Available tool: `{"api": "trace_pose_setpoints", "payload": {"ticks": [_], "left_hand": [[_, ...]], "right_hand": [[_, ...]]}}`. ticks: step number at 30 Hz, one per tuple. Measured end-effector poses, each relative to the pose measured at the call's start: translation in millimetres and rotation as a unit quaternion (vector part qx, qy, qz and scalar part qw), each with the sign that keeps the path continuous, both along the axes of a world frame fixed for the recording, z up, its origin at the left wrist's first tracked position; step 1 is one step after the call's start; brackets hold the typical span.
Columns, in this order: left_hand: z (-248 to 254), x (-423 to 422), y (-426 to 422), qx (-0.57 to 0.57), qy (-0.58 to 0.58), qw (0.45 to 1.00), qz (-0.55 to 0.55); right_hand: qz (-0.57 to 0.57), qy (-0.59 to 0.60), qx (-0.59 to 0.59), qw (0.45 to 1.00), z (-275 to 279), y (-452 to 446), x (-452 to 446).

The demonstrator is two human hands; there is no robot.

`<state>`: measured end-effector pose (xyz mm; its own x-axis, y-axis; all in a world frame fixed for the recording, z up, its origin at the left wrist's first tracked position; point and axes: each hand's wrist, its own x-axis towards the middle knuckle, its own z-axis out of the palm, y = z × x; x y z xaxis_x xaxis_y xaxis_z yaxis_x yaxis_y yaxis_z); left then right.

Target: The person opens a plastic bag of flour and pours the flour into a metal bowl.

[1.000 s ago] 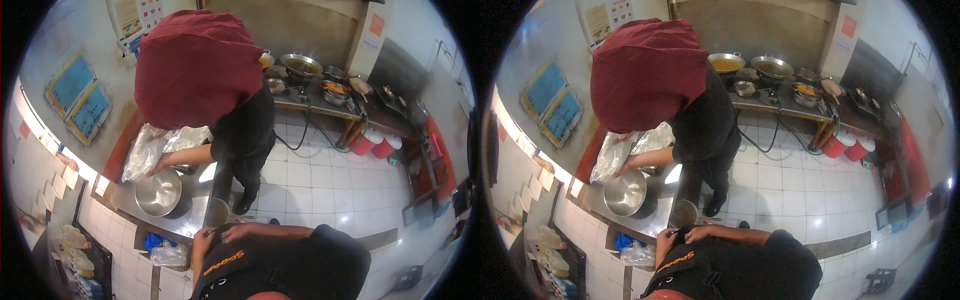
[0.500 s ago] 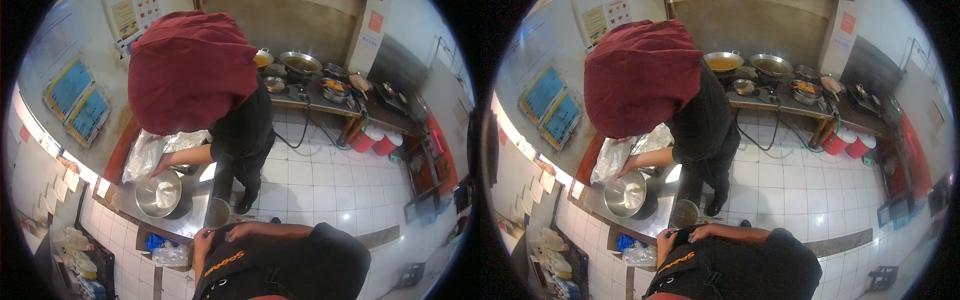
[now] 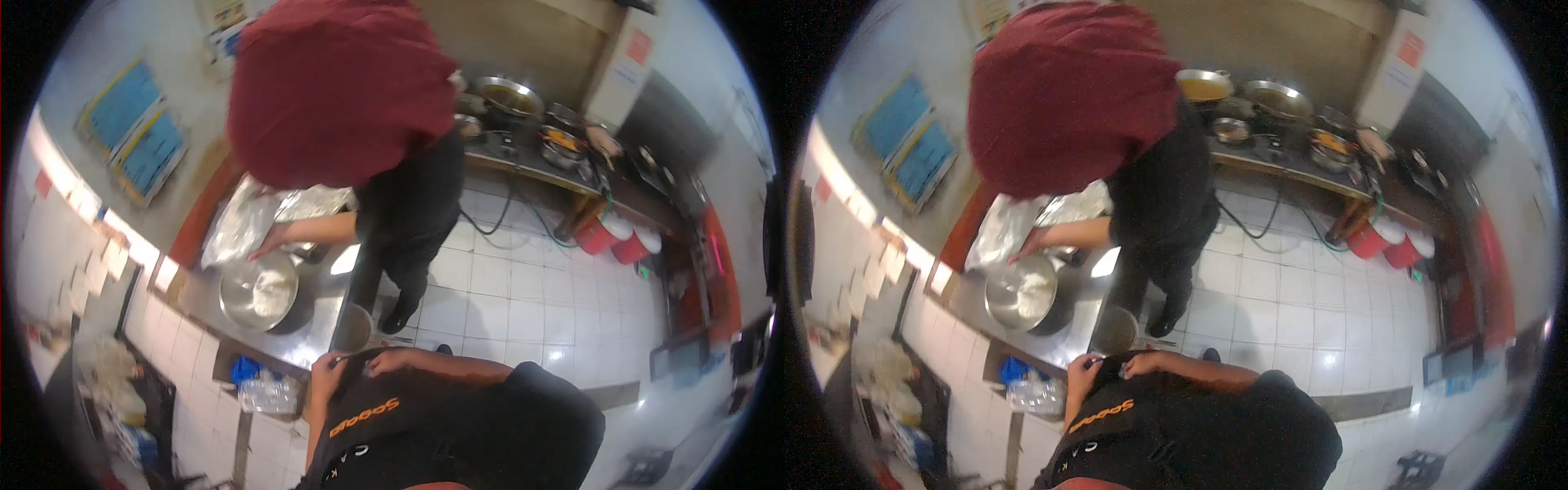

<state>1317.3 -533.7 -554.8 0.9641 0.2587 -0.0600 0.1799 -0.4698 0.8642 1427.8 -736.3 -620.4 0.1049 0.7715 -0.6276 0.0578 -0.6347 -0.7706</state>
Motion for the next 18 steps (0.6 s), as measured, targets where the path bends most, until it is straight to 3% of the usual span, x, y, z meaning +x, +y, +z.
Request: {"api": "trace_pose_setpoints", "payload": {"ticks": [4, 5, 10, 14, 16, 18], "left_hand": [[20.6, -0.2, -1.0, 0.009, -0.041, 0.999, 0.009], [12.9, -2.1, 1.7, -0.008, -0.035, 0.999, 0.011], [9.2, -8.8, 6.1, -0.036, 0.000, 0.999, 0.025], [-2.4, -15.0, 8.9, -0.035, 0.010, 0.999, 0.028], [-9.8, -16.4, 10.6, -0.043, 0.012, 0.999, 0.030], [-15.7, -17.5, 11.9, -0.031, 0.011, 0.999, 0.029]], "right_hand": [[-0.041, 0.053, -0.005, 0.998, 34.3, 1.0, 0.5], [-0.002, 0.056, -0.012, 0.998, 30.7, 1.9, -1.9], [-0.054, 0.070, -0.015, 0.996, -10.2, -1.6, -1.7], [-0.057, 0.108, -0.043, 0.992, 9.7, 3.7, -2.6], [-0.038, 0.052, -0.085, 0.994, 34.5, 9.3, -4.1], [-0.026, 0.044, -0.061, 0.997, -5.2, 4.7, -2.3]]}}
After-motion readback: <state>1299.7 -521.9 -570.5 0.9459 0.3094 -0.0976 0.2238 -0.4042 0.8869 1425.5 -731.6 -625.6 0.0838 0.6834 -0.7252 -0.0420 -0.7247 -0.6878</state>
